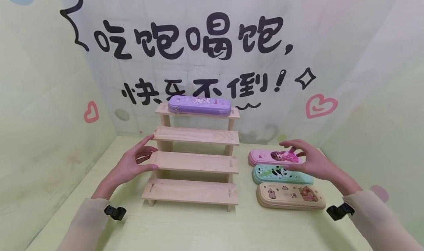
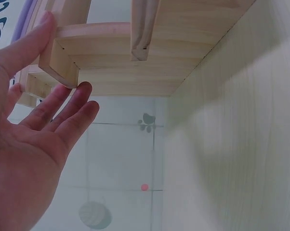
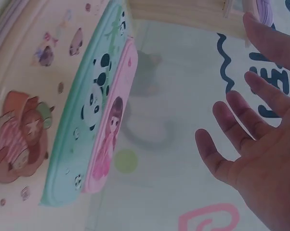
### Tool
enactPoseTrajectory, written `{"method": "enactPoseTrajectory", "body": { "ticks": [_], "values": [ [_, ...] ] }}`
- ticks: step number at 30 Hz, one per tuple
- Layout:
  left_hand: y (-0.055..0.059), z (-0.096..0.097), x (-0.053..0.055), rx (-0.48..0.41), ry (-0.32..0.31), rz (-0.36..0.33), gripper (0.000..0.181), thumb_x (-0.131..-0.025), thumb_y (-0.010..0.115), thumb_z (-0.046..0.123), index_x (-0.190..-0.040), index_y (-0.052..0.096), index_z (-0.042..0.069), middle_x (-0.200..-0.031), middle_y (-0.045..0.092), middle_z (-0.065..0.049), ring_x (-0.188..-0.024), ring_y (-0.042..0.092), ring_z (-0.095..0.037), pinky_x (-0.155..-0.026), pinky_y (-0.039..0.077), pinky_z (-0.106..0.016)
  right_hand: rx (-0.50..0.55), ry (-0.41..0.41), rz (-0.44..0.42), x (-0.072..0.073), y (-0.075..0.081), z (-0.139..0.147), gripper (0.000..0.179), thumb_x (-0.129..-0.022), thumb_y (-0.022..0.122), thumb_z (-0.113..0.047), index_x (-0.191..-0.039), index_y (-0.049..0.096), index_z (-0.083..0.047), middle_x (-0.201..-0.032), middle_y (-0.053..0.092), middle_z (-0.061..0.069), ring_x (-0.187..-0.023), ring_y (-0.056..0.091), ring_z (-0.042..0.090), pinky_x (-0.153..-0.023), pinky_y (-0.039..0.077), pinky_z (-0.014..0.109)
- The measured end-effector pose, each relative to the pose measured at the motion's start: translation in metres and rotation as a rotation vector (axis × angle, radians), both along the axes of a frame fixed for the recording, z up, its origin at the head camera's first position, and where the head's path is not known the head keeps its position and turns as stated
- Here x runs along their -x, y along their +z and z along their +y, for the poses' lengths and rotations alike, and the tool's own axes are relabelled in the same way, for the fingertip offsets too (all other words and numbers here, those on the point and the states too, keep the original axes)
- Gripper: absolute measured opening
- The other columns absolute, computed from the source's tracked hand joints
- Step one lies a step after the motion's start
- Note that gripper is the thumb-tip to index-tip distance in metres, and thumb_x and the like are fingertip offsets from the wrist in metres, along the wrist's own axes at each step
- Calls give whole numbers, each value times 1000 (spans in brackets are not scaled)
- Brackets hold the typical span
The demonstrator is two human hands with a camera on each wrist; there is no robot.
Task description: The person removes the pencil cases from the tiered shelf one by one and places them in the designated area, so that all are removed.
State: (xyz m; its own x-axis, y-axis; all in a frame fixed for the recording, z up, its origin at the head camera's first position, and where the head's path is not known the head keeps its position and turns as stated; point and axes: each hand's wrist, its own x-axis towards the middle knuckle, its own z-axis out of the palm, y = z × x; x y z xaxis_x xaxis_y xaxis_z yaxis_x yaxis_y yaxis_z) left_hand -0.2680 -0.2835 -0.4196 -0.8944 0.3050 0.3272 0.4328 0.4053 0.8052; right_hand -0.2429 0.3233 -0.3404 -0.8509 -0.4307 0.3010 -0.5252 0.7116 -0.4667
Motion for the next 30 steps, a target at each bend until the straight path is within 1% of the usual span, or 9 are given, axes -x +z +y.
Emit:
{"method": "enactPoseTrajectory", "body": {
  "ticks": [3,7,9,12,17,21,23,26,30],
  "values": [
    [0,-1,0,2,0,3,107,-83,93,17,-168,29,34,-138,64,-16,-131,59,-38,-110,48,-51,22,30,-21,10,6,-14,69,-87,90,-23,-148,58,-11,-136,61,5,-110,54,18,-93,57,39],
    [1,-1,0,9,6,4,107,-83,93,17,-167,29,36,-137,64,-14,-130,59,-36,-109,51,-39,54,48,-45,26,13,-30,70,-88,88,-23,-149,57,-10,-135,62,8,-112,55,22,-94,56,48],
    [1,-1,0,7,8,1,107,-83,93,17,-167,30,36,-137,64,-14,-130,59,-35,-110,51,-40,63,47,-52,35,16,-38,70,-88,88,-23,-149,56,-9,-136,61,10,-113,56,26,-94,55,51],
    [1,-1,0,-4,5,-3,106,-83,93,17,-167,30,34,-137,64,-15,-131,59,-37,-110,49,-46,75,45,-64,47,21,-49,70,-89,87,-23,-150,55,-9,-137,61,12,-115,57,30,-95,54,54],
    [0,0,0,-11,1,-4,106,-83,92,14,-168,30,29,-137,64,-19,-130,59,-40,-110,50,-45,85,44,-79,65,29,-69,72,-91,86,-25,-153,52,-11,-141,58,12,-118,54,30,-99,52,58],
    [0,0,0,-13,3,2,105,-83,92,12,-168,31,27,-136,64,-19,-129,59,-40,-110,49,-49,101,51,-89,76,41,-87,73,-93,84,-29,-154,50,-9,-147,55,14,-123,52,32,-103,50,61],
    [0,0,0,-16,1,7,105,-83,92,12,-168,31,27,-136,64,-19,-129,60,-40,-110,49,-48,108,54,-93,82,47,-95,73,-93,83,-30,-154,50,-8,-149,54,15,-125,51,33,-105,49,61],
    [0,0,0,-25,-6,12,105,-83,92,11,-167,31,27,-136,65,-19,-128,60,-40,-109,51,-39,111,61,-91,91,57,-106,73,-93,83,-30,-155,50,-7,-149,54,15,-126,51,32,-105,48,60],
    [0,0,1,-31,-15,14,105,-83,92,10,-167,31,28,-137,64,-19,-128,60,-39,-110,51,-43,115,73,-74,104,66,-119,74,-93,82,-30,-154,50,-5,-150,54,17,-125,51,33,-103,49,59]
  ]
}}
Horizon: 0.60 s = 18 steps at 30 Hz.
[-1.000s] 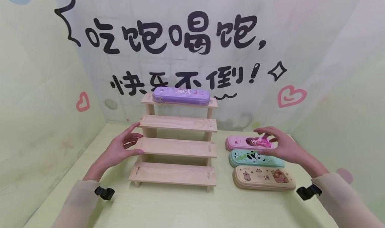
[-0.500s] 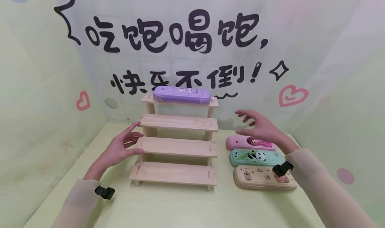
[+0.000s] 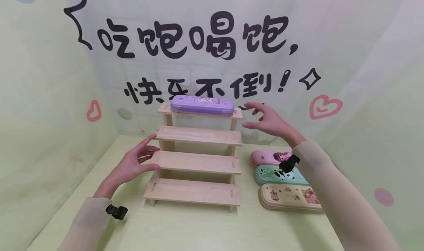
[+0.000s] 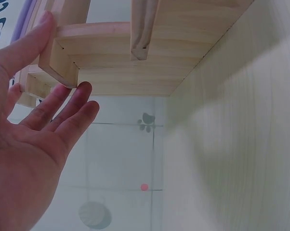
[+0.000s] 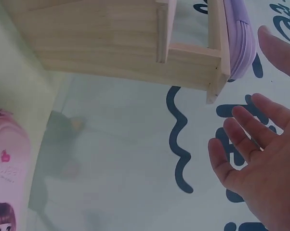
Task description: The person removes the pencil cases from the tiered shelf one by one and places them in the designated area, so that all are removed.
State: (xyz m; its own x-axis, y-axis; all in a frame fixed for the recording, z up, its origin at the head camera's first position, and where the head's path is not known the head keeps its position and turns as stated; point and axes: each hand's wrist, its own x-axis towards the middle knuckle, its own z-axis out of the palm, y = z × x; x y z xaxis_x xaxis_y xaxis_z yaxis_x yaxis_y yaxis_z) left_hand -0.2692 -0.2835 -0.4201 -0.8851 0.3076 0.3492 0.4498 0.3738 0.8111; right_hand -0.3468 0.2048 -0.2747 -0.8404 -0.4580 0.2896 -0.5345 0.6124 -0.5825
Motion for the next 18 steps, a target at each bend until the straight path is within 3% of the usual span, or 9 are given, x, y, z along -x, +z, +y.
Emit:
{"method": "enactPoseTrajectory", "body": {
  "ticks": [4,9,12,18],
  "values": [
    [-1,0,0,6,-2,-5,105,-84,91,11,-168,31,28,-137,64,-19,-129,59,-40,-110,47,-54,15,8,0,11,4,-12,76,-92,82,-29,-155,49,-3,-153,52,19,-127,50,36,-101,50,58],
    [-1,-1,-2,8,-4,-8,105,-84,91,12,-168,31,29,-137,64,-19,-130,59,-40,-110,46,-55,12,-2,-33,21,9,-28,78,-91,83,-33,-155,50,-4,-152,52,19,-131,48,39,-98,50,53],
    [-1,-2,-1,5,-4,-8,105,-84,91,11,-168,30,29,-138,64,-18,-130,59,-40,-110,48,-49,3,2,-43,27,12,-36,79,-91,82,-35,-155,49,-4,-151,53,17,-130,48,38,-97,50,51],
    [-1,-1,1,11,5,-2,105,-83,92,13,-167,31,30,-137,65,-18,-129,60,-39,-106,50,-22,6,11,-53,38,14,-50,78,-90,84,-32,-155,51,-5,-145,57,14,-124,52,33,-92,51,45]
  ]
}}
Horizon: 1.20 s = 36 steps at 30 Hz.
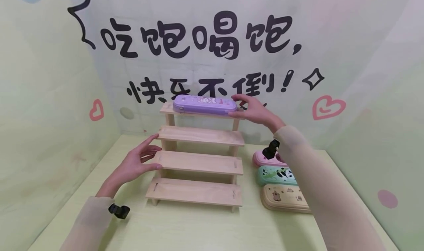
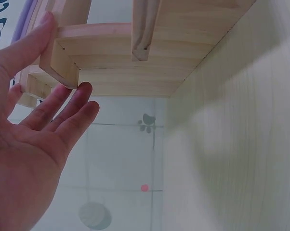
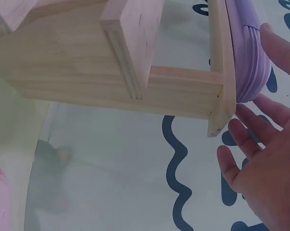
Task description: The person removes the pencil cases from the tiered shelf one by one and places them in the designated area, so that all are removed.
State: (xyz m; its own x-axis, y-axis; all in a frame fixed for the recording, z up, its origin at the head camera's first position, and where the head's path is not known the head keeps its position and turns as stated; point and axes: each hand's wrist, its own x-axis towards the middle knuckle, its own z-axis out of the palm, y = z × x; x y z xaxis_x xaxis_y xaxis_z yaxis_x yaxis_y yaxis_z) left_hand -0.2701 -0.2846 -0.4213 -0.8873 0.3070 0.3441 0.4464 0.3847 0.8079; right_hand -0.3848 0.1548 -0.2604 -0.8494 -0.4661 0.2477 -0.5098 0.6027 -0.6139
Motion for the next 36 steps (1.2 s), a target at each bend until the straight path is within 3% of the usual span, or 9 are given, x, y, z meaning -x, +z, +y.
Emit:
{"method": "enactPoseTrajectory", "body": {
  "ticks": [3,9,12,26,36],
  "values": [
    [1,0,0,-1,1,-4,105,-83,92,14,-167,31,30,-137,64,-18,-129,60,-39,-105,49,-19,0,6,-10,3,1,-6,77,-90,84,-30,-154,51,-5,-144,58,15,-124,52,33,-95,50,45],
    [0,1,-1,-3,0,-14,105,-83,92,14,-167,31,31,-138,64,-17,-130,59,-38,-111,47,-52,-14,8,-11,6,1,-12,74,-92,82,-30,-154,51,-3,-142,59,18,-124,53,33,-101,48,47],
    [1,2,-1,-1,2,-13,105,-83,92,14,-167,31,31,-137,64,-17,-130,59,-38,-110,45,-59,-10,4,-14,7,0,-12,73,-92,82,-29,-153,51,-3,-141,60,19,-123,54,33,-100,48,46],
    [2,3,-3,8,9,-16,105,-83,92,14,-167,31,32,-138,64,-18,-130,59,-39,-110,45,-58,11,-15,-57,8,0,-4,76,-90,84,-29,-154,52,-4,-138,59,18,-121,52,32,-95,47,43],
    [2,3,-2,6,8,-19,106,-83,92,14,-167,31,32,-138,64,-18,-130,59,-39,-111,46,-56,31,-4,-106,8,-2,-7,86,-86,87,-30,-158,47,-4,-141,56,19,-123,52,32,-104,45,48]
  ]
}}
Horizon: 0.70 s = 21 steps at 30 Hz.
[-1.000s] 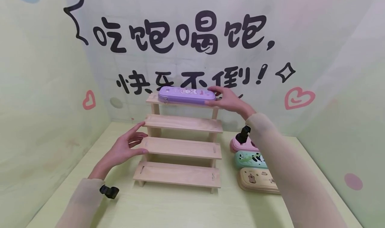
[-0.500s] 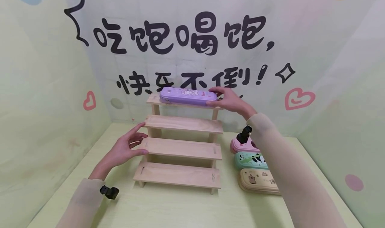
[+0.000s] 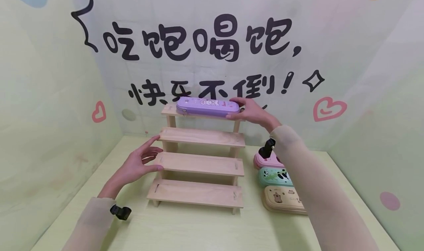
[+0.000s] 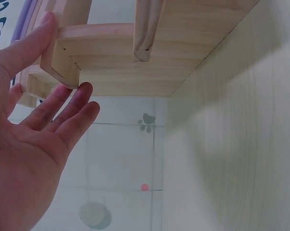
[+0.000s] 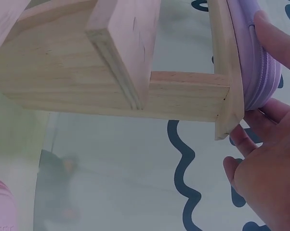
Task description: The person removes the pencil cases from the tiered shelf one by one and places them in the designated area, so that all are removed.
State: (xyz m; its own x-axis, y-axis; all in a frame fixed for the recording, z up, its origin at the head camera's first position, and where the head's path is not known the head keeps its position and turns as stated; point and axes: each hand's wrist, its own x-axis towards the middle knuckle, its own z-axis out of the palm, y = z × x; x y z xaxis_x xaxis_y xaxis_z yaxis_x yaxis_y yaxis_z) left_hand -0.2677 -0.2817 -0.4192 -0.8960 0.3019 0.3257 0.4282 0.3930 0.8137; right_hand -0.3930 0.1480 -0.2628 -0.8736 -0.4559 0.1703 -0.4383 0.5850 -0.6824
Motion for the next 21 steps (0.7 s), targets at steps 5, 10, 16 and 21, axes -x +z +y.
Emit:
{"method": "enactPoseTrajectory", "body": {
  "ticks": [5,10,16,21],
  "values": [
    [0,0,-1,3,1,-2,105,-83,92,14,-167,31,31,-138,64,-17,-131,59,-39,-111,44,-60,12,-2,3,0,-1,-1,85,-86,87,-30,-157,48,-4,-139,56,18,-121,52,32,-102,45,46],
    [0,0,0,1,0,-2,105,-84,92,14,-167,31,31,-138,64,-18,-131,59,-39,-111,44,-59,51,2,-17,-2,0,0,84,-85,88,-29,-156,50,-6,-140,56,17,-122,52,31,-102,46,46],
    [0,0,0,2,3,3,105,-84,92,15,-167,31,32,-138,64,-18,-130,59,-39,-111,44,-59,108,-7,-60,-5,1,1,78,-86,86,-27,-153,52,-6,-141,55,17,-124,51,33,-106,46,49],
    [-1,-1,0,-5,-6,4,105,-83,92,13,-167,31,30,-138,64,-18,-130,59,-39,-110,44,-60,137,-14,-67,-8,1,2,74,-89,84,-26,-152,53,-6,-143,54,18,-128,50,34,-111,43,52]
  ]
}}
